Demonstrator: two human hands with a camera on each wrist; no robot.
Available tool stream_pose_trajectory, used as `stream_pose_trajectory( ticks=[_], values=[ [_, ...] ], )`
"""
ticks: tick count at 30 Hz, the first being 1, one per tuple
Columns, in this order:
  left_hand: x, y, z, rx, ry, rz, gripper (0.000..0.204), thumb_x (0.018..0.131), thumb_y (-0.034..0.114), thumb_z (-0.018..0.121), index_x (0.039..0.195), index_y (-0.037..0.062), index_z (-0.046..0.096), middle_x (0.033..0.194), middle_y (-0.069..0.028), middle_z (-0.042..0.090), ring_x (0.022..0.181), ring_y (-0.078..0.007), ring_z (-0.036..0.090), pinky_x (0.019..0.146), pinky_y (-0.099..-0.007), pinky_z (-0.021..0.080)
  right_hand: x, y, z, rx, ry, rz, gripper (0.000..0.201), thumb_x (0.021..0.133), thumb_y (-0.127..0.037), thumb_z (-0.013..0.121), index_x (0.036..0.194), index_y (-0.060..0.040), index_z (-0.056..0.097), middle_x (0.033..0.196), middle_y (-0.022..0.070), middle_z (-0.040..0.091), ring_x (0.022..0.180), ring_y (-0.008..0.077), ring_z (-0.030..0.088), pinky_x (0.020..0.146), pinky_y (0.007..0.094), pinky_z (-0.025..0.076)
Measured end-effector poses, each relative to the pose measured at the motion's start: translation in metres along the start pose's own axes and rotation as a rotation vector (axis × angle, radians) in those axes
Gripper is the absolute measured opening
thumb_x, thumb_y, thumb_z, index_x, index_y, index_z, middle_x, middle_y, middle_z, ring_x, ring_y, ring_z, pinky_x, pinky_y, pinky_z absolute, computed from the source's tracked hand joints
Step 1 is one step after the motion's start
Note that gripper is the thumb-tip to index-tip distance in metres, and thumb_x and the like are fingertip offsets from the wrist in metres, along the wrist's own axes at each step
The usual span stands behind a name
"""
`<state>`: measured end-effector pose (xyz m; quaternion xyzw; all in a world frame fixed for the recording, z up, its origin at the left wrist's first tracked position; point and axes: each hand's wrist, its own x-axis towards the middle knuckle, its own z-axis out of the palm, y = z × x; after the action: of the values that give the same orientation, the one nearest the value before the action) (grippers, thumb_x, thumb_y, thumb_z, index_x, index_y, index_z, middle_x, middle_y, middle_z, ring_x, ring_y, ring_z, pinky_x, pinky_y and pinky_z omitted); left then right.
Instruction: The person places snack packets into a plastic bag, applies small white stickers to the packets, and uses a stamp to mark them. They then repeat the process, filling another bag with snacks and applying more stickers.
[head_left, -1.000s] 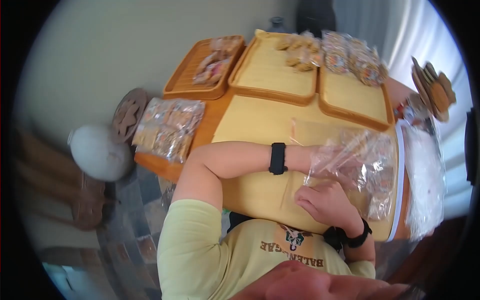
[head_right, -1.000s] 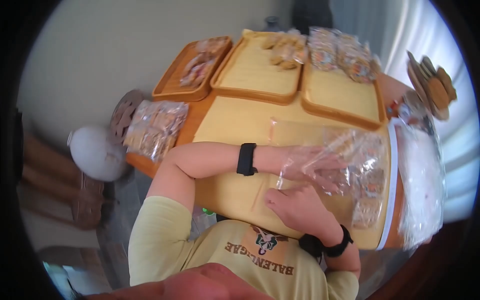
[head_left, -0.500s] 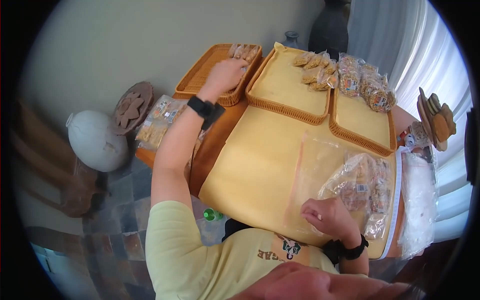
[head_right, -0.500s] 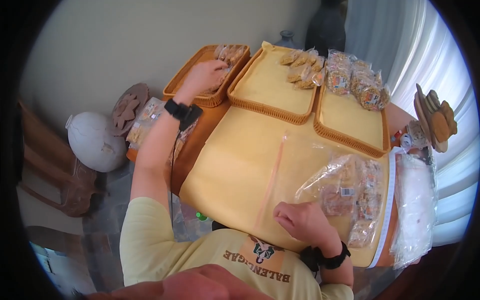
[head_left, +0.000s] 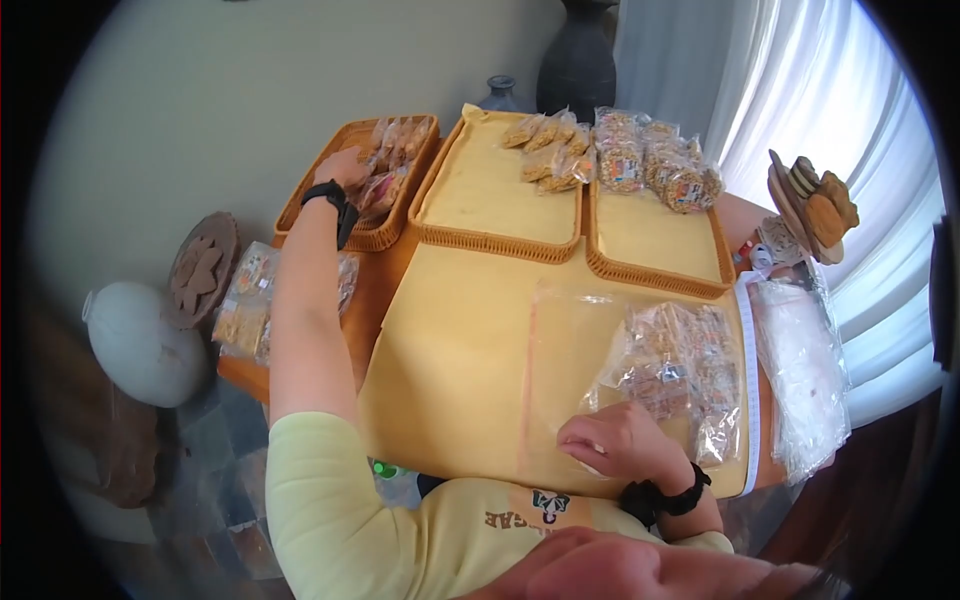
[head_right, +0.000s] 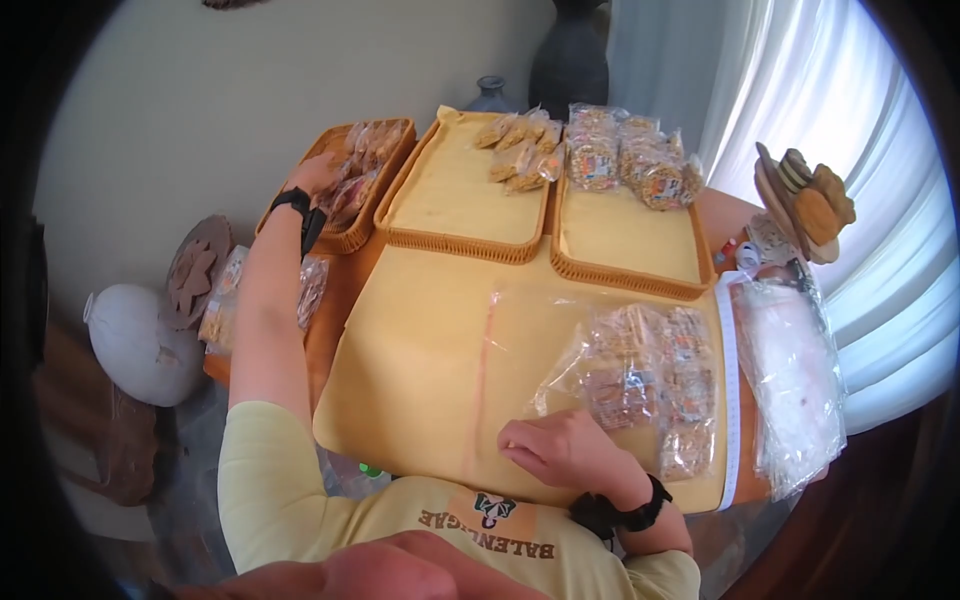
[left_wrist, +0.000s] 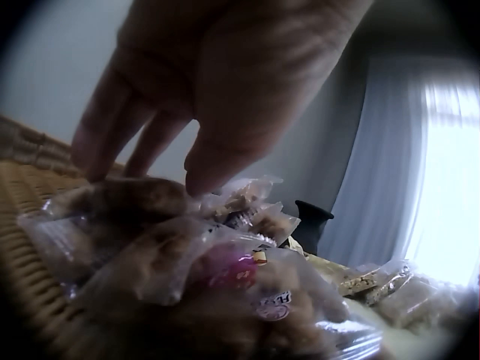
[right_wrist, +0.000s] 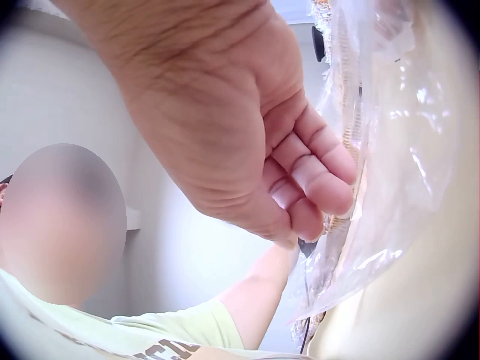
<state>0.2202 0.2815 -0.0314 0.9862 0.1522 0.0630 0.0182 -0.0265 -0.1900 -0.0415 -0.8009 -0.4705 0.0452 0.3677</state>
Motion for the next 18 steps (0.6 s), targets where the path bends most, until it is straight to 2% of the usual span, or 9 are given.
stream_pose_trajectory(
  ticks=[3,6,7,9,10,12,13,15,18],
  values=[
    [0.010,-0.021,0.020,-0.207,0.041,-0.018,0.050,0.080,0.033,0.052,0.122,0.0060,0.048,0.118,-0.0171,0.053,0.108,-0.0324,0.051,0.090,-0.0395,0.042,-0.001,0.003,0.001,-0.010,-0.021,-0.004,0.004,0.077,-0.013,0.061,0.077,-0.0111,0.058,0.058,0.0050,0.056,0.051,0.0228,0.056,0.046,0.0315,0.043],
    [0.029,-0.039,0.032,-0.454,-0.141,0.046,0.054,0.081,0.036,0.054,0.124,0.0052,0.045,0.110,-0.0206,0.057,0.101,-0.0301,0.055,0.084,-0.0366,0.044,-0.002,0.005,0.002,-0.021,-0.035,0.015,0.005,0.076,-0.012,0.063,0.079,-0.0110,0.059,0.061,0.0041,0.058,0.052,0.0219,0.057,0.047,0.0304,0.044],
    [0.013,-0.027,0.017,-0.476,-0.179,0.080,0.056,0.077,0.032,0.055,0.126,0.0072,0.042,0.096,-0.0190,0.061,0.085,-0.0257,0.059,0.072,-0.0351,0.047,-0.002,0.006,0.003,-0.005,-0.046,0.014,0.005,0.076,-0.012,0.063,0.079,-0.0108,0.059,0.062,0.0042,0.058,0.053,0.0218,0.058,0.048,0.0301,0.045],
    [0.008,-0.019,0.004,-0.545,-0.346,-0.022,0.066,0.069,0.023,0.057,0.131,0.0130,0.038,0.083,-0.0156,0.061,0.068,-0.0210,0.056,0.059,-0.0320,0.045,-0.002,0.007,0.003,-0.012,-0.055,0.029,0.005,0.076,-0.012,0.063,0.079,-0.0105,0.059,0.063,0.0043,0.059,0.053,0.0219,0.058,0.048,0.0299,0.045],
    [0.003,-0.015,-0.004,-0.560,-0.348,-0.018,0.066,0.069,0.023,0.057,0.131,0.0130,0.038,0.083,-0.0156,0.061,0.068,-0.0210,0.056,0.059,-0.0320,0.045,-0.001,0.006,0.003,-0.001,-0.070,0.028,0.005,0.076,-0.011,0.063,0.080,-0.0103,0.060,0.064,0.0044,0.059,0.054,0.0220,0.058,0.049,0.0298,0.046],
    [-0.003,-0.010,-0.015,-0.646,-0.506,-0.106,0.078,0.066,0.002,0.049,0.138,0.0178,0.025,0.092,-0.0136,0.056,0.073,-0.0180,0.055,0.059,-0.0353,0.047,0.000,0.004,0.001,0.000,-0.089,0.042,0.005,0.076,-0.011,0.063,0.079,-0.0097,0.060,0.064,0.0047,0.060,0.054,0.0220,0.058,0.049,0.0298,0.046],
    [-0.001,-0.014,-0.012,-0.661,-0.500,-0.112,0.078,0.066,0.002,0.049,0.138,0.0178,0.025,0.092,-0.0136,0.056,0.073,-0.0180,0.055,0.059,-0.0353,0.047,0.001,0.003,0.000,0.014,-0.096,0.052,0.005,0.075,-0.010,0.063,0.079,-0.0091,0.060,0.065,0.0049,0.060,0.054,0.0220,0.058,0.049,0.0299,0.046],
    [0.008,-0.022,-0.003,-0.575,-0.504,-0.037,0.082,0.059,0.012,0.054,0.137,0.0209,0.028,0.070,-0.0107,0.057,0.057,-0.0178,0.050,0.049,-0.0289,0.039,0.001,0.004,0.000,0.007,-0.109,0.057,0.005,0.075,-0.009,0.063,0.079,-0.0084,0.060,0.065,0.0050,0.060,0.054,0.0220,0.059,0.050,0.0299,0.046],
    [0.010,-0.017,-0.006,-0.549,-0.513,-0.044,0.079,0.060,0.012,0.051,0.136,0.0218,0.030,0.066,-0.0082,0.055,0.054,-0.0168,0.049,0.048,-0.0282,0.037,0.000,0.007,0.000,-0.009,-0.107,0.066,0.005,0.075,-0.008,0.063,0.079,-0.0073,0.060,0.064,0.0053,0.060,0.054,0.0219,0.059,0.049,0.0299,0.046]
  ],
)
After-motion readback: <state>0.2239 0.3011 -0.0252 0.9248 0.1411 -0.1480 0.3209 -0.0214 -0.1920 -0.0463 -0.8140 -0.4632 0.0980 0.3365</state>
